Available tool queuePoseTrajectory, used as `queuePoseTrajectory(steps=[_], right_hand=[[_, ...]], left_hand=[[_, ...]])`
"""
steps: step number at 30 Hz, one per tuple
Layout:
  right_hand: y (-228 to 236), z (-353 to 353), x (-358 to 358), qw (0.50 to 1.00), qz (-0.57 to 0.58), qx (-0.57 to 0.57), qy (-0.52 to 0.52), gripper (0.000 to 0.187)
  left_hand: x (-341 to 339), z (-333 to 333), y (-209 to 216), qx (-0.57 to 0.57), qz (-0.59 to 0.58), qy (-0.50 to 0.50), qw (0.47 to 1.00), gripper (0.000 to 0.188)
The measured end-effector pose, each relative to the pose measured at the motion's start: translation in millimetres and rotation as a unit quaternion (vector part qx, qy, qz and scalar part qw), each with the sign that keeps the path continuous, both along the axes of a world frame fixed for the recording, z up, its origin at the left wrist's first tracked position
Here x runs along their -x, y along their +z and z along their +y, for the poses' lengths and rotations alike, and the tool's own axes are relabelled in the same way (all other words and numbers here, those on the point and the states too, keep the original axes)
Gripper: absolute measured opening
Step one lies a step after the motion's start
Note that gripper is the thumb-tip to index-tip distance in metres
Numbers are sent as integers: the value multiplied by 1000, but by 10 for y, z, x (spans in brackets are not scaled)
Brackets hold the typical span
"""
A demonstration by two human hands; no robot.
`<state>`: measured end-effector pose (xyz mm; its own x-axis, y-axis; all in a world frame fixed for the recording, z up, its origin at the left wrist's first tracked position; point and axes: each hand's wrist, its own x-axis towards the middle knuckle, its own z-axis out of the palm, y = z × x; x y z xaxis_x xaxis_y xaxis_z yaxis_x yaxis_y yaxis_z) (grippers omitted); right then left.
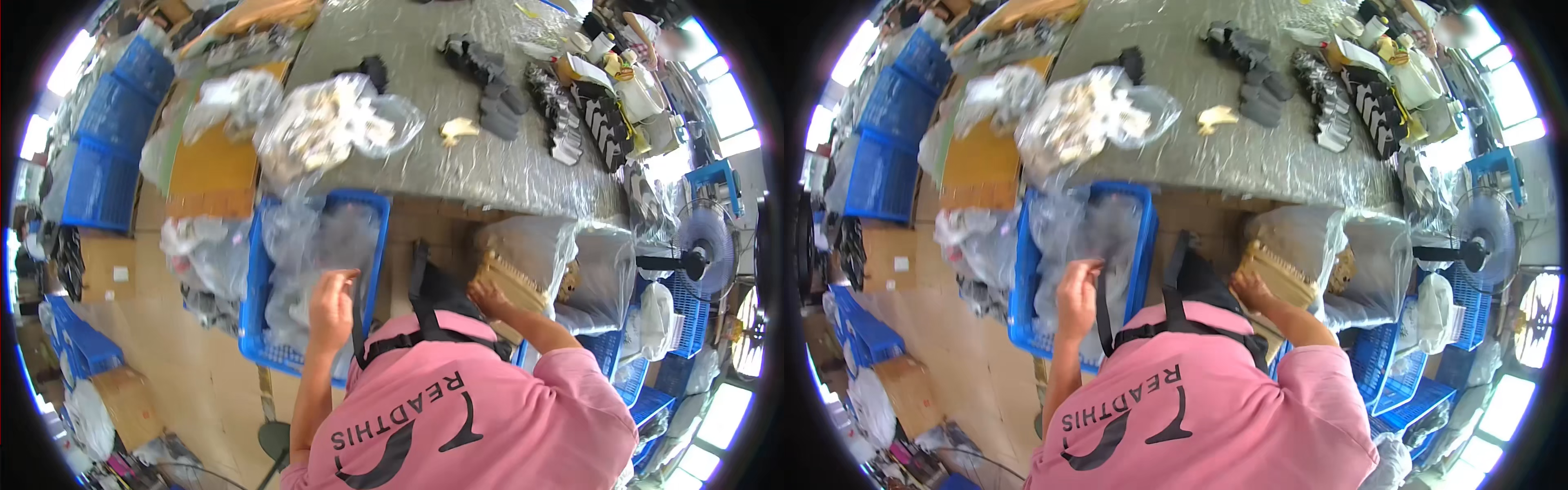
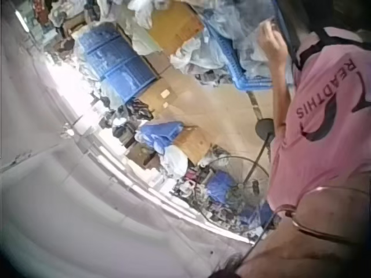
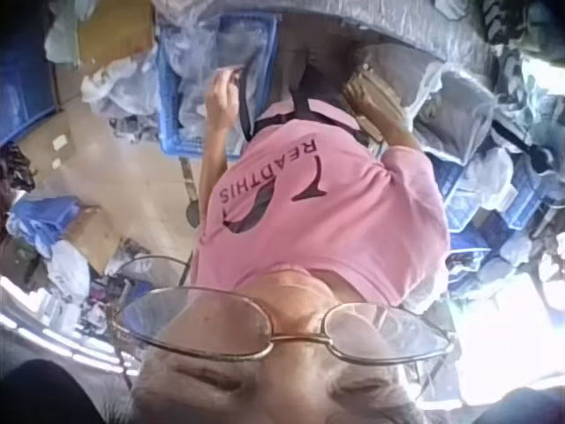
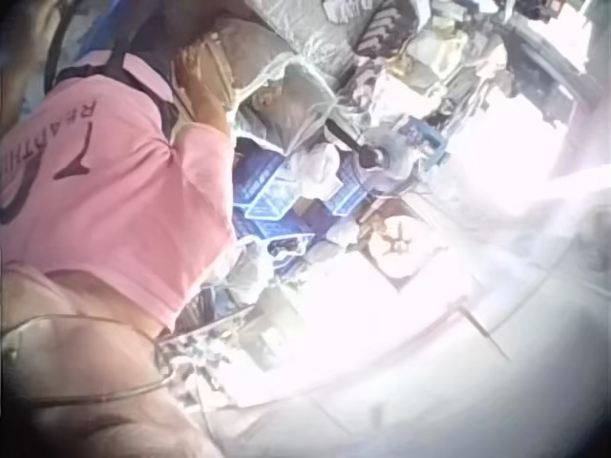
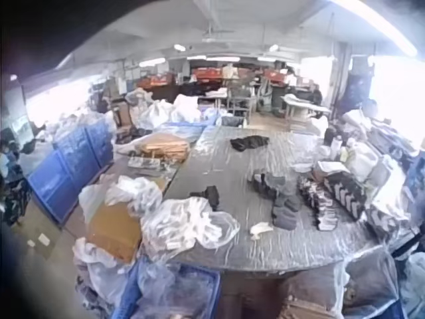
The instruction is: The person peels the backing from adhesive lining pieces, applies them onto pre-cut shoe fabric components on the table by hand, and stacks the assembled components.
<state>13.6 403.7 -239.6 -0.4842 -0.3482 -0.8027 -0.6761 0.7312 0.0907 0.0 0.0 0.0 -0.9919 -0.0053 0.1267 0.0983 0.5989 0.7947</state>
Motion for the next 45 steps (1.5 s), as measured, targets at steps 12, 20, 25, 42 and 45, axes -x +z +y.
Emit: queuePoseTrajectory(steps=[12, 20, 25, 42, 45], right_hand=[[-717, 19, 1074, 954, 35, 261, -143, 60], [-1021, 113, 2345, 913, 150, 266, -271, 58], [-1012, 631, 3934, 880, 284, 252, -287, 58], [-1228, 1937, 5399, 821, 408, 291, -274, 55], [-1331, 1995, 5552, 806, 418, 315, -277, 54]], left_hand=[[2736, 1540, -321, 105, -1, -344, 933, 30], [3389, 1973, -1101, 41, 67, -563, 822, 24], [3416, 1981, -1193, 17, 42, -594, 803, 25], [3412, 2079, -1113, 79, 94, -522, 844, 14], [3473, 2161, -1014, 109, 93, -516, 844, 12]])
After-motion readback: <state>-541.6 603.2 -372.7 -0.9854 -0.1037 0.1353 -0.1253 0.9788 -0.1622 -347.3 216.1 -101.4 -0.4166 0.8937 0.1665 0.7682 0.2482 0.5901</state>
